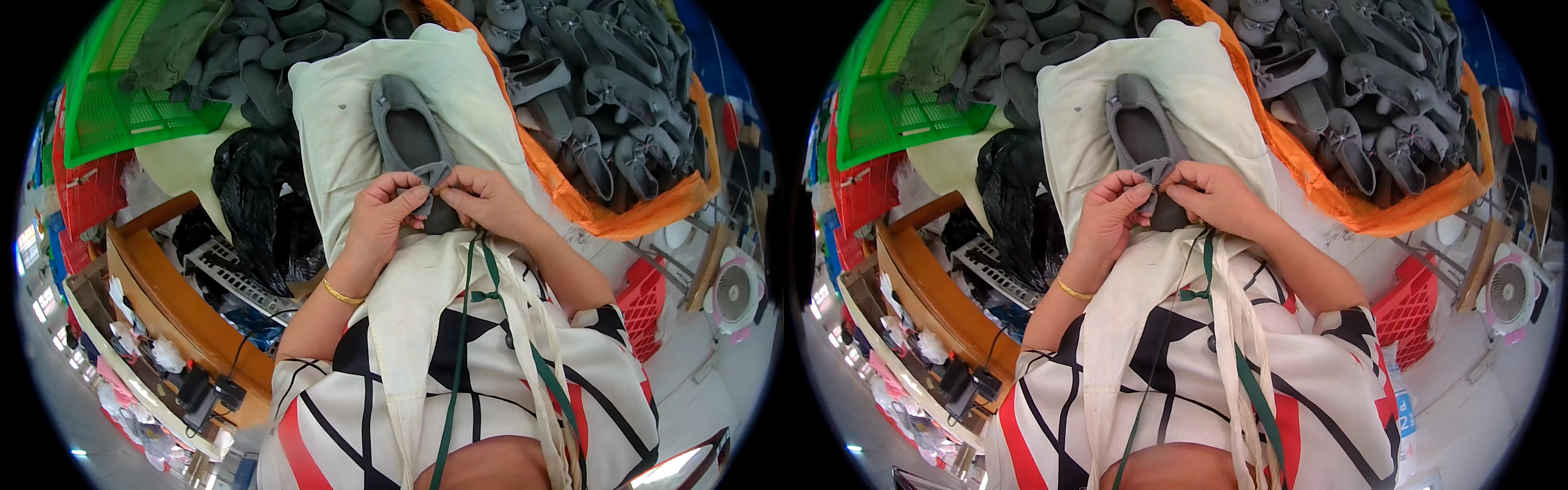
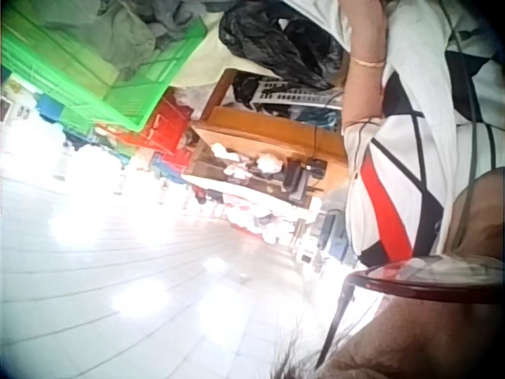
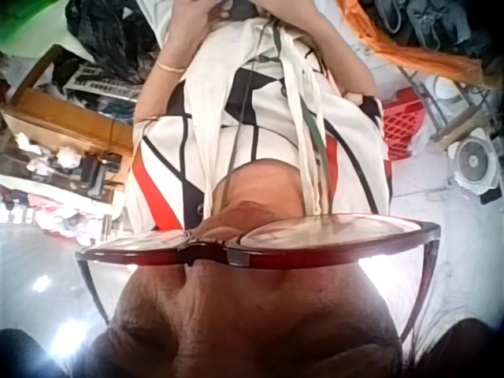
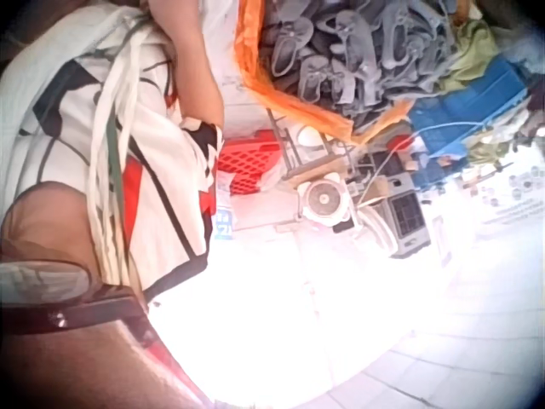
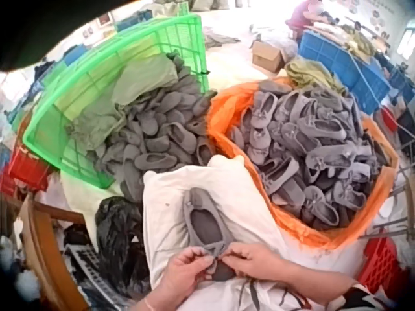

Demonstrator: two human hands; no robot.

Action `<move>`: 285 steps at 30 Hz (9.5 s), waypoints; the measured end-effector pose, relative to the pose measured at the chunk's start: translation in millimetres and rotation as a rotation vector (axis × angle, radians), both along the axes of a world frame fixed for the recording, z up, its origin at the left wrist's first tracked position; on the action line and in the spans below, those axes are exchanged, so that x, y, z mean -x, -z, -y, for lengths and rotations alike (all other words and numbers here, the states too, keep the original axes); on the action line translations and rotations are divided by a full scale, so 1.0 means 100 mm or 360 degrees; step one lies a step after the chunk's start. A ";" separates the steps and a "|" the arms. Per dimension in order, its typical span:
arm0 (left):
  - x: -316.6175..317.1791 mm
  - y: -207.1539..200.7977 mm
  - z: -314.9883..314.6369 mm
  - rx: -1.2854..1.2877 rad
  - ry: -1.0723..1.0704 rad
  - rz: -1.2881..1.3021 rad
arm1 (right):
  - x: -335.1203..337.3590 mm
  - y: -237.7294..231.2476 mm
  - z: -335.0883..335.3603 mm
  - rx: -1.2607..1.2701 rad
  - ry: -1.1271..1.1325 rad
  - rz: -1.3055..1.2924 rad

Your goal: The person sews a decorative bow onto a grey slip-on shoe using a needle and thread. They repeatedly insert the needle into the shoe fabric and pull the thread through to secure the bow, handling the materials with both hands.

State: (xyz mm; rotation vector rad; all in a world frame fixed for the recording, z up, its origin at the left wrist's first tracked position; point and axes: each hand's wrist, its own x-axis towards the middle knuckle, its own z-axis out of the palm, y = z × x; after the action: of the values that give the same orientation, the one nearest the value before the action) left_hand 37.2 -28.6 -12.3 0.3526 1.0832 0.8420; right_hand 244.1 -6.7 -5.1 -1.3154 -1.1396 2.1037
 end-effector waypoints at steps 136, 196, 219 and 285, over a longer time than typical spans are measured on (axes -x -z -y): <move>0.42 0.08 0.30 -0.1812 0.0450 -0.1703 | 0.59 0.16 -0.08 -0.0769 -0.0529 0.0561; 0.47 -0.06 0.14 -0.1323 0.0488 -0.1702 | 0.43 0.07 -0.06 -0.1412 -0.0491 0.0588; 0.48 0.01 0.18 -0.1343 0.0430 -0.1766 | 0.38 0.01 -0.02 -0.1607 -0.0766 0.0765; 0.43 -0.01 0.18 -0.1526 0.0553 -0.1687 | 0.82 0.31 -0.43 -0.0571 0.0104 0.0011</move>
State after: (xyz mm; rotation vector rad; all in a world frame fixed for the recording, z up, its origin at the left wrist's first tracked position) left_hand -5.4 -46.5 -11.1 1.8939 1.4276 0.8059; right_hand 162.2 35.9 -36.3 -1.1721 -1.3796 1.7461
